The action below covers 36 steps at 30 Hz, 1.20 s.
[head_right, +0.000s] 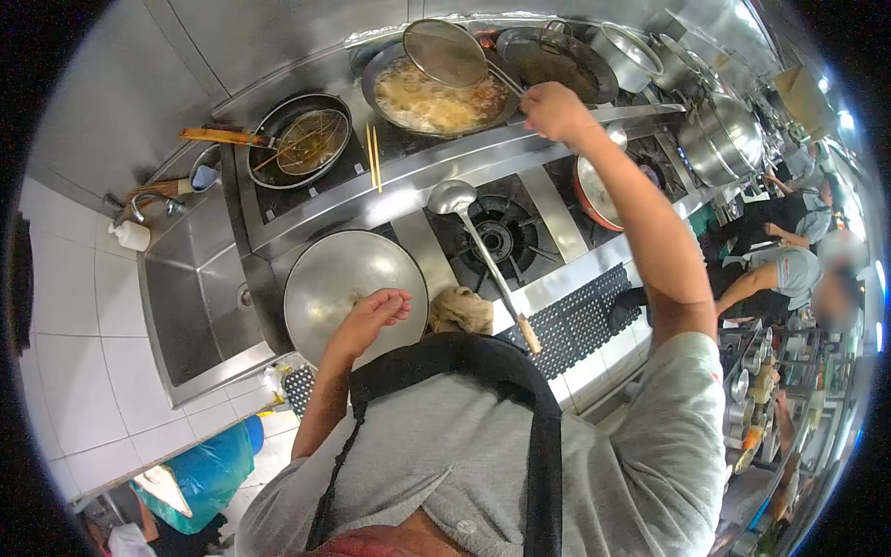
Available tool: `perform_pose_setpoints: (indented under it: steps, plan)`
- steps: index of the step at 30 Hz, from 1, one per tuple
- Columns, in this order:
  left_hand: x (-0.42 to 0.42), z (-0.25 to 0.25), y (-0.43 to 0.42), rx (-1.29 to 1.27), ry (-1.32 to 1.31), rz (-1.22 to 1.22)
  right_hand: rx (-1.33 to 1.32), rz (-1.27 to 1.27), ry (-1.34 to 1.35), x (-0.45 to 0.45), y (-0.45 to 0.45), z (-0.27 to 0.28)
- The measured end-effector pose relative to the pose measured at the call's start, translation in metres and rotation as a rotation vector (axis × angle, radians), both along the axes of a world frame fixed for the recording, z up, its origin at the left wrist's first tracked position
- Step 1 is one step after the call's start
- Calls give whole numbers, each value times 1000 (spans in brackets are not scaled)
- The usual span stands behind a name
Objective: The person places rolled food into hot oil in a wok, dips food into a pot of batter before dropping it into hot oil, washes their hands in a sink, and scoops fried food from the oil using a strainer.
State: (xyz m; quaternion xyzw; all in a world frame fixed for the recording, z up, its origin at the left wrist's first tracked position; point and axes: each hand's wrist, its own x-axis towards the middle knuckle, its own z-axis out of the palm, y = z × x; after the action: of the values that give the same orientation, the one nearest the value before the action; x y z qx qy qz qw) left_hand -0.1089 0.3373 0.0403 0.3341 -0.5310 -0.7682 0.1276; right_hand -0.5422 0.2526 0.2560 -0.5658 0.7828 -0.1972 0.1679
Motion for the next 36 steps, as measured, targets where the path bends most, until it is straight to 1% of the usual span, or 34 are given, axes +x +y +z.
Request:
perform_pose_setpoints:
  steps: [1,2,4,5,7,8,9,11,13,15,16,20,22,25,28,32,34,35,36]
  plan:
    - [-1,1,2,7,35,-2,-42,-42,-102,5,-12,-15]
    - [0,1,4,4,31,5,-44,-35,-106,5,-26,-32]
    - [4,0,9,14,16,0,42,-85,-301,5,-55,-56]
    - [7,1,11,9,13,3,38,-81,-304,16,-59,-55]
    - [15,2,15,31,-9,12,129,-138,-492,40,-70,-53]
    - [19,-1,16,27,-10,12,99,-162,-574,46,-78,-61]
    - [24,-7,17,44,-17,29,96,-162,-573,52,-85,-67]
    - [32,-12,17,60,-22,44,97,-259,-674,60,-99,-81]
    - [38,-14,14,65,-61,85,105,-240,-670,64,-108,-93]
    - [41,-13,11,58,-54,97,133,-149,-651,68,-114,-102]
    - [42,-13,10,53,-53,109,70,-240,-751,74,-110,-104]
    - [41,-16,3,56,-36,138,73,-230,-664,78,-100,-100]
    - [40,-21,0,49,-33,134,-15,-137,-539,77,-91,-99]
    - [38,-22,-4,54,-27,129,-68,-153,-591,81,-75,-97]
    - [35,-19,-7,51,-39,119,-9,-105,-656,67,-65,-109]
    - [33,-21,-10,51,-45,103,-16,-129,-590,62,-57,-127]
    - [31,-21,-10,57,-57,92,9,-124,-401,58,-62,-138]
    - [30,-20,-11,55,-60,86,7,-130,-404,55,-65,-146]
    - [30,-17,-12,54,-69,75,3,-94,-255,52,-69,-153]
